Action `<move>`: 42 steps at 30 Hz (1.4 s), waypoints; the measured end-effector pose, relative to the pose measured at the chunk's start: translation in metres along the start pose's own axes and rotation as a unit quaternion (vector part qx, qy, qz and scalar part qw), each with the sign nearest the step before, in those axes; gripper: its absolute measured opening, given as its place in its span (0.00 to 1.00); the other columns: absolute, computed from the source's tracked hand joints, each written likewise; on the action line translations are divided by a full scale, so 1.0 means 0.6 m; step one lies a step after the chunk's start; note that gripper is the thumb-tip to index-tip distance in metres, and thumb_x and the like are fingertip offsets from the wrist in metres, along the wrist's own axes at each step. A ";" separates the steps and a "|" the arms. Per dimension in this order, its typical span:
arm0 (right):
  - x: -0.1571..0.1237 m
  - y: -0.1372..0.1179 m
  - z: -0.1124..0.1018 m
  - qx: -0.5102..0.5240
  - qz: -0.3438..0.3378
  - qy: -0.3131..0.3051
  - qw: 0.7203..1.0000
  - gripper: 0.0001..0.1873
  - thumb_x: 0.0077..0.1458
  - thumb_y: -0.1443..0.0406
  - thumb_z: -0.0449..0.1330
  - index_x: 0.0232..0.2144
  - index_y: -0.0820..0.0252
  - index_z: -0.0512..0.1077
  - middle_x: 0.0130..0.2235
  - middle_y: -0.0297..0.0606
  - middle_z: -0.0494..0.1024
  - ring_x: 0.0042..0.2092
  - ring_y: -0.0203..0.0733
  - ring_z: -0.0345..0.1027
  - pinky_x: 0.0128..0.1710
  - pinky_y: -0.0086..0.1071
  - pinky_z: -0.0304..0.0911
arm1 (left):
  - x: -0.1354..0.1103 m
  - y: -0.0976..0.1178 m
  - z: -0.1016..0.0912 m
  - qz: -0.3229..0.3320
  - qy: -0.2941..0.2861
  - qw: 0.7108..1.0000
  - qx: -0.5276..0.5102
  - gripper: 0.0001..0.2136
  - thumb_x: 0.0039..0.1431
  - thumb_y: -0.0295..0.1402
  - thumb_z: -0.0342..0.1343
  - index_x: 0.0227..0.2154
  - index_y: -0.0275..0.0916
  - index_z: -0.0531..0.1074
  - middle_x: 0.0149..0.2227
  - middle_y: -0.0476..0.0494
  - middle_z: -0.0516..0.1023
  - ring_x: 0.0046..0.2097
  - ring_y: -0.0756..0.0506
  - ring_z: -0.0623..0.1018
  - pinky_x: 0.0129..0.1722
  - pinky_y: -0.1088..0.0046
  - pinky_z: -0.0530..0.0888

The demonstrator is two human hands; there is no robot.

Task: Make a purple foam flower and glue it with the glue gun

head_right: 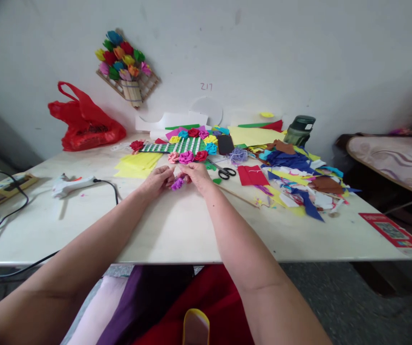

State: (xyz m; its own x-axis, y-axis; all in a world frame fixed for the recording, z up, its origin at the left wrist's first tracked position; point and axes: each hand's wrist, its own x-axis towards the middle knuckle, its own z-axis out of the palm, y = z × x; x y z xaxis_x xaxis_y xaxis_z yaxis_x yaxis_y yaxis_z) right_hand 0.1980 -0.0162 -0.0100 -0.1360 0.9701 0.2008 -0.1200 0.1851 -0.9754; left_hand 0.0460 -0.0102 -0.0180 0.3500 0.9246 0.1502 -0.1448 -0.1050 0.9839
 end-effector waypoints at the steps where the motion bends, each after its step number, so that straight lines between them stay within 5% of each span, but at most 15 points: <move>1: 0.000 0.002 -0.002 -0.003 0.003 -0.006 1.000 0.16 0.41 0.55 0.64 0.19 0.64 0.70 0.22 0.36 0.75 0.18 0.26 0.56 0.18 0.24 0.53 | -0.001 0.000 -0.003 0.001 0.003 1.000 0.008 0.20 0.48 0.46 0.58 0.19 0.38 0.57 0.14 0.54 0.61 0.16 0.56 0.62 0.17 0.79 0.58; 8: 0.004 0.007 -0.012 -0.037 0.029 -0.028 0.998 0.15 0.42 0.57 0.63 0.17 0.64 0.70 0.17 0.33 0.72 0.17 0.27 0.58 0.17 0.23 0.53 | 0.002 0.004 -0.011 0.000 0.033 0.999 -0.006 0.20 0.42 0.48 0.61 0.26 0.33 0.69 0.27 0.46 0.72 0.25 0.54 0.70 0.28 0.76 0.69; 21: 0.003 0.010 -0.013 -0.093 0.091 -0.110 0.985 0.07 0.41 0.67 0.65 0.21 0.65 0.71 0.14 0.30 0.70 0.16 0.29 0.60 0.17 0.24 0.59 | 0.005 0.009 -0.015 0.005 0.040 0.997 0.069 0.22 0.49 0.54 0.53 0.26 0.35 0.70 0.11 0.56 0.55 0.14 0.56 0.53 0.15 0.76 0.47; 28: 0.004 0.012 -0.008 -0.110 0.090 -0.115 0.983 0.08 0.36 0.69 0.67 0.24 0.65 0.73 0.18 0.29 0.71 0.18 0.28 0.60 0.18 0.23 0.57 | 0.011 0.007 -0.011 0.046 0.063 0.992 0.098 0.21 0.47 0.51 0.56 0.23 0.34 0.70 0.14 0.52 0.62 0.17 0.55 0.61 0.18 0.77 0.56; 34: 0.000 0.008 0.008 -0.180 0.021 -0.089 0.979 0.06 0.37 0.69 0.65 0.18 0.65 0.70 0.19 0.28 0.70 0.22 0.28 0.60 0.23 0.23 0.55 | 0.014 0.014 0.010 0.080 0.082 0.987 0.115 0.20 0.43 0.48 0.60 0.17 0.35 0.65 0.13 0.53 0.63 0.17 0.55 0.63 0.19 0.76 0.59; 42: -0.001 0.009 0.005 -0.118 0.085 -0.069 0.987 0.12 0.47 0.65 0.61 0.17 0.63 0.66 0.16 0.29 0.68 0.16 0.27 0.56 0.16 0.24 0.53 | 0.016 0.014 0.007 0.151 0.129 0.974 0.108 0.12 0.49 0.39 0.56 0.33 0.36 0.68 0.34 0.45 0.73 0.37 0.50 0.73 0.38 0.73 0.69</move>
State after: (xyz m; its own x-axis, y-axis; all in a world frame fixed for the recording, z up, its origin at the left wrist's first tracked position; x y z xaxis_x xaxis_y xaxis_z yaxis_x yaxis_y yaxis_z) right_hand 0.1946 -0.0161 -0.0152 -0.2692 0.9627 0.0262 0.1464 0.0678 -0.9869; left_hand 0.0520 -0.0037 -0.0078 0.0741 0.8977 0.4343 0.0030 -0.4357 0.9001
